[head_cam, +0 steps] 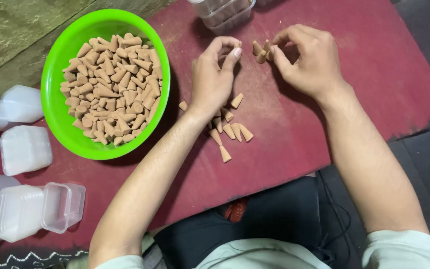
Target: Arranging small incense cones into a grid pattern on a work surface and sorting them into plastic containers.
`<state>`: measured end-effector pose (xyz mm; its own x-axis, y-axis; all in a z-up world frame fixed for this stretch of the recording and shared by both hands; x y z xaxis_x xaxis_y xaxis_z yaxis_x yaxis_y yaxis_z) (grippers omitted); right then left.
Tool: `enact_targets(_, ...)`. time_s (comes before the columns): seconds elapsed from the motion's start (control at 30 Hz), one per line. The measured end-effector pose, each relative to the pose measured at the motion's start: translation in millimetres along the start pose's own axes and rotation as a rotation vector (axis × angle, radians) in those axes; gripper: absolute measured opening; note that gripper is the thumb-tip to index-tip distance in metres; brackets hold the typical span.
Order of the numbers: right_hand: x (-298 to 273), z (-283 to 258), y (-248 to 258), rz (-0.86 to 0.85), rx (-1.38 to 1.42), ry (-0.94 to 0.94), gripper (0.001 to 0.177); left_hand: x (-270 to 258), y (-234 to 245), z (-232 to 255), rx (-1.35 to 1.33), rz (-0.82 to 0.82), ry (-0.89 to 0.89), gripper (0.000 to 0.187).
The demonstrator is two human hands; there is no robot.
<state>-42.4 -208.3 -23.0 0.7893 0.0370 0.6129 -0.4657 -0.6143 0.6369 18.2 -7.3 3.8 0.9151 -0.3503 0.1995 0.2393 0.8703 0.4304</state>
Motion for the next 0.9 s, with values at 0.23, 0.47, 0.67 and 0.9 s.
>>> enact_targets(0.23,-2.0,-4.0,1.8,-0.023,-0.054,-0.005,0.009,1.8,-7.2,-4.9,0.183,0.04,-0.131,0.01)
enact_targets(0.47,-1.3,-8.3,4.8,-0.033,-0.043,0.031,0.008,-0.5,-14.8,-3.3,0.301,-0.014,-0.169,0.014)
enact_targets(0.67,-1.2,-9.3,4.9,-0.046,-0.058,0.05,0.007,2.0,-16.5,-10.3,0.351,-0.046,-0.188,0.014)
enact_targets(0.9,-1.4,-12.0,7.4,-0.012,-0.019,0.104,0.006,-3.8,5.9,-11.8,0.395,-0.118,-0.06,0.029)
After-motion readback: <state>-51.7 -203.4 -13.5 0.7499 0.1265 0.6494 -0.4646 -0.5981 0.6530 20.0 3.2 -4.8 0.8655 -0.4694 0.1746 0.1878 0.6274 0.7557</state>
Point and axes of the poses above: each hand's wrist, its own x-axis towards the middle knuckle, its own y-axis out of the back of the hand, z = x × y, the point moved 2 cm from there along x, towards the middle knuckle, and after that the axes turned 1 degree about z, right-handed, at the moved point
